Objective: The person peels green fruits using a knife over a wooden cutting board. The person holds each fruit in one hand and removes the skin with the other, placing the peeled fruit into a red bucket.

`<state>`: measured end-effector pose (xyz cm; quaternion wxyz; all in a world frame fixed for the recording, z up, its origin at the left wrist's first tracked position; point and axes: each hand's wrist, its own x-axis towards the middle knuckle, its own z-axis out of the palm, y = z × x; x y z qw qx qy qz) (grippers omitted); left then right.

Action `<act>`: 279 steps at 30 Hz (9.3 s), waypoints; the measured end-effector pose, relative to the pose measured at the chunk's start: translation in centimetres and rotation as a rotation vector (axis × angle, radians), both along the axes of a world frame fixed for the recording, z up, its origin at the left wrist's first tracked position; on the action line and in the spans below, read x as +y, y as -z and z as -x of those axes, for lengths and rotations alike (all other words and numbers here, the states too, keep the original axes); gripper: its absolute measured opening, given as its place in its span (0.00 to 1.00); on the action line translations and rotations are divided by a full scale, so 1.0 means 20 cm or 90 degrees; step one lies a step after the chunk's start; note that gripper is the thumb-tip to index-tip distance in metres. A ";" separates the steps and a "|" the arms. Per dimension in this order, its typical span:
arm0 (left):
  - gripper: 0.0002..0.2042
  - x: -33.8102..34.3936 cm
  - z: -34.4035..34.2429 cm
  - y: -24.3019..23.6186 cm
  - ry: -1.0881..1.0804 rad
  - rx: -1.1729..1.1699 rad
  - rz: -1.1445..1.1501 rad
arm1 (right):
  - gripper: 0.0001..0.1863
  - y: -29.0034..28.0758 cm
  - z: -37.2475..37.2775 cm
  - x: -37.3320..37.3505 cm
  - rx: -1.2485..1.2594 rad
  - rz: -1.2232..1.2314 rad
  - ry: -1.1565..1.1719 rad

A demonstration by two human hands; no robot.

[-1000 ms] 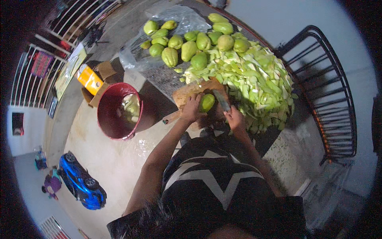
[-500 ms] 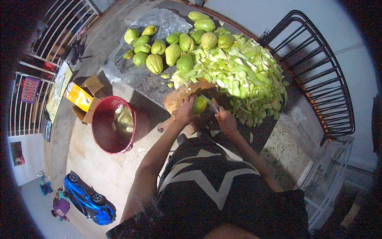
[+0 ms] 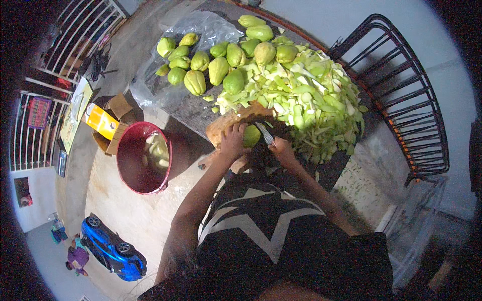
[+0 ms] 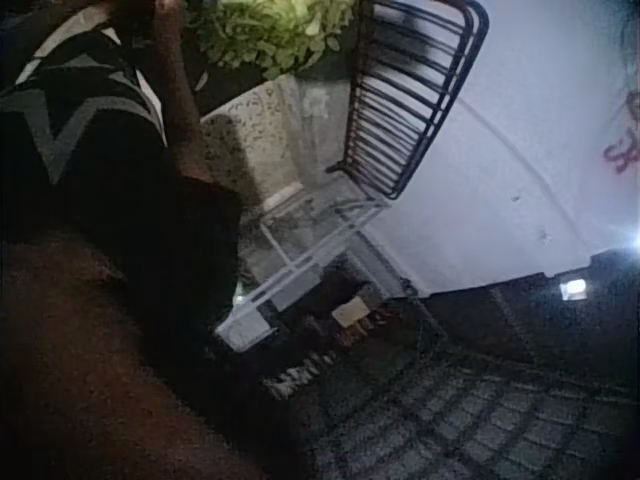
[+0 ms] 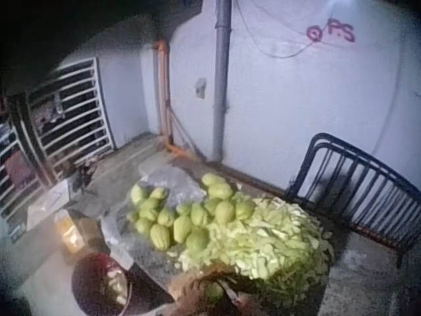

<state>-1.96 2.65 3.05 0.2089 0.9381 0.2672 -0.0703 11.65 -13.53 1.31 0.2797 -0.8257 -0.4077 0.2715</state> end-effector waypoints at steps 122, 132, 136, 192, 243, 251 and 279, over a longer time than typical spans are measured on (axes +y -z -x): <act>0.23 -0.26 0.35 0.05 -0.287 -0.451 0.254 | 0.10 -0.37 0.38 -0.12 -0.101 -0.060 -0.206; 0.33 -0.23 0.34 0.07 -0.318 -0.369 0.320 | 0.11 -0.36 0.38 0.05 -0.031 -0.078 -0.167; 0.37 -0.21 0.31 0.03 -0.318 -0.362 0.263 | 0.10 -0.35 0.36 0.09 -0.057 -0.143 -0.186; 0.25 -0.22 0.34 0.03 -0.349 -0.446 0.333 | 0.12 -0.48 0.44 -0.09 -0.027 0.134 -0.179; 0.44 -0.23 0.31 -0.05 -0.310 -0.275 0.183 | 0.09 -0.26 0.25 0.12 0.009 -0.042 -0.162; 0.43 -0.23 0.33 -0.05 -0.311 -0.264 0.206 | 0.11 -0.40 0.32 -0.03 0.041 0.062 -0.156; 0.42 -0.22 0.36 -0.06 -0.330 -0.329 0.200 | 0.15 0.00 0.19 0.06 0.104 -0.044 -0.033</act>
